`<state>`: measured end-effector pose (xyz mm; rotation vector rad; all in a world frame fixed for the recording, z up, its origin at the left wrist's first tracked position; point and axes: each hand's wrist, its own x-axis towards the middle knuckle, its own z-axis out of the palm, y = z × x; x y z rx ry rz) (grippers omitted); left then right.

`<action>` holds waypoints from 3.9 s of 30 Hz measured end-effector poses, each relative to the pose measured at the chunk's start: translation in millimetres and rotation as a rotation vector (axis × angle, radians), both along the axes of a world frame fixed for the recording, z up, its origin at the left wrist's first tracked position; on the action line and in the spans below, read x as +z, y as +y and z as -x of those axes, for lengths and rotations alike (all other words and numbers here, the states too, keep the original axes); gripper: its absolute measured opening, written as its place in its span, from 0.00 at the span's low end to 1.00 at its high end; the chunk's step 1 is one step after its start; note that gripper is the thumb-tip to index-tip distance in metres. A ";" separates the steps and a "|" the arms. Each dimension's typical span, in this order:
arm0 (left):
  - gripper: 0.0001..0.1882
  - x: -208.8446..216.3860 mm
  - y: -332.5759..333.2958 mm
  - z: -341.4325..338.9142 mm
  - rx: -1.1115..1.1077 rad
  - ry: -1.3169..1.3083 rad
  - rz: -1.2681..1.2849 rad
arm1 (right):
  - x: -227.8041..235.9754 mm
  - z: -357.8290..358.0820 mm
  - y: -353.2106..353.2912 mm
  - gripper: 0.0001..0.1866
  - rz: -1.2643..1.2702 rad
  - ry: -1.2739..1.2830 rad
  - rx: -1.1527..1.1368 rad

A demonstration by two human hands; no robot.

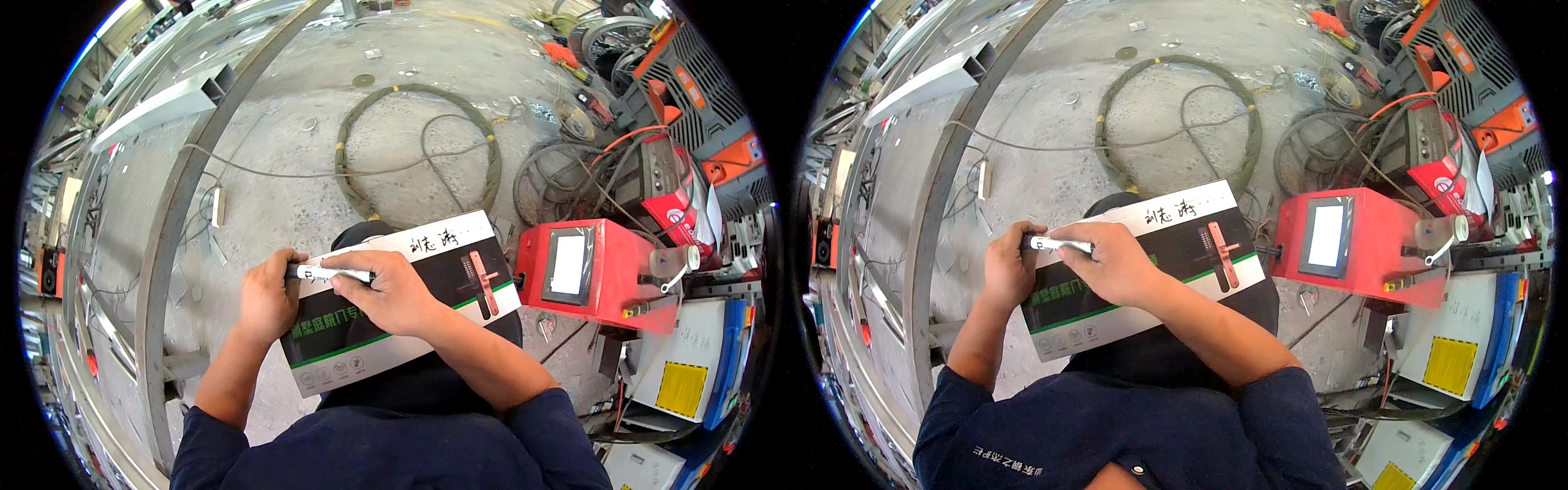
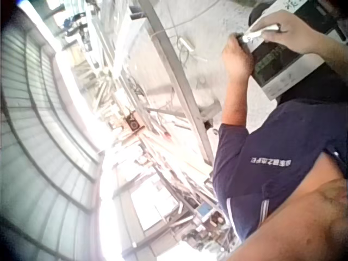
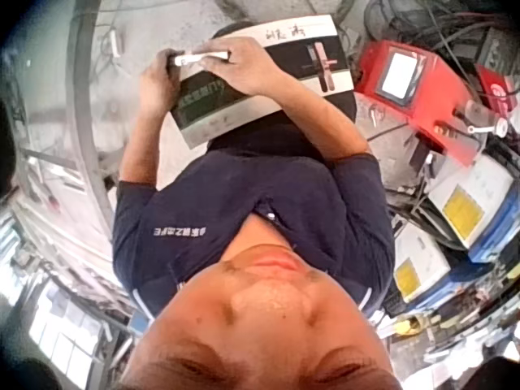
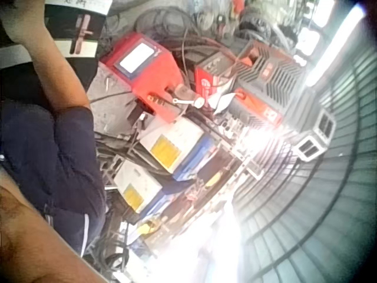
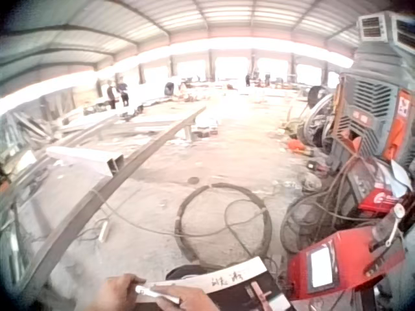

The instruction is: The person packs a black rectangular object into a cardboard box, places a foam insert on top, and closes the box. They then write on the box with a marker and move it to a pile of other boxes and materials.

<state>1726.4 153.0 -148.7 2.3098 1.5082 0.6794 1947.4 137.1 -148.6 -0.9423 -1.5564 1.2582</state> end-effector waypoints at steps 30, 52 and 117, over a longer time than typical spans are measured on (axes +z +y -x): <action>0.14 -19.1 6.5 5.9 0.167 -0.128 0.209 | -104.2 -434.1 -132.7 0.18 0.492 -1.474 -1.494; 0.16 -12.4 11.5 7.5 0.208 -0.161 0.292 | -28.6 -167.2 -35.8 0.07 -0.054 -0.627 -0.499; 0.08 2.3 18.2 13.1 -0.057 -0.145 0.124 | -47.2 -8.2 133.6 0.26 0.222 -1.106 0.724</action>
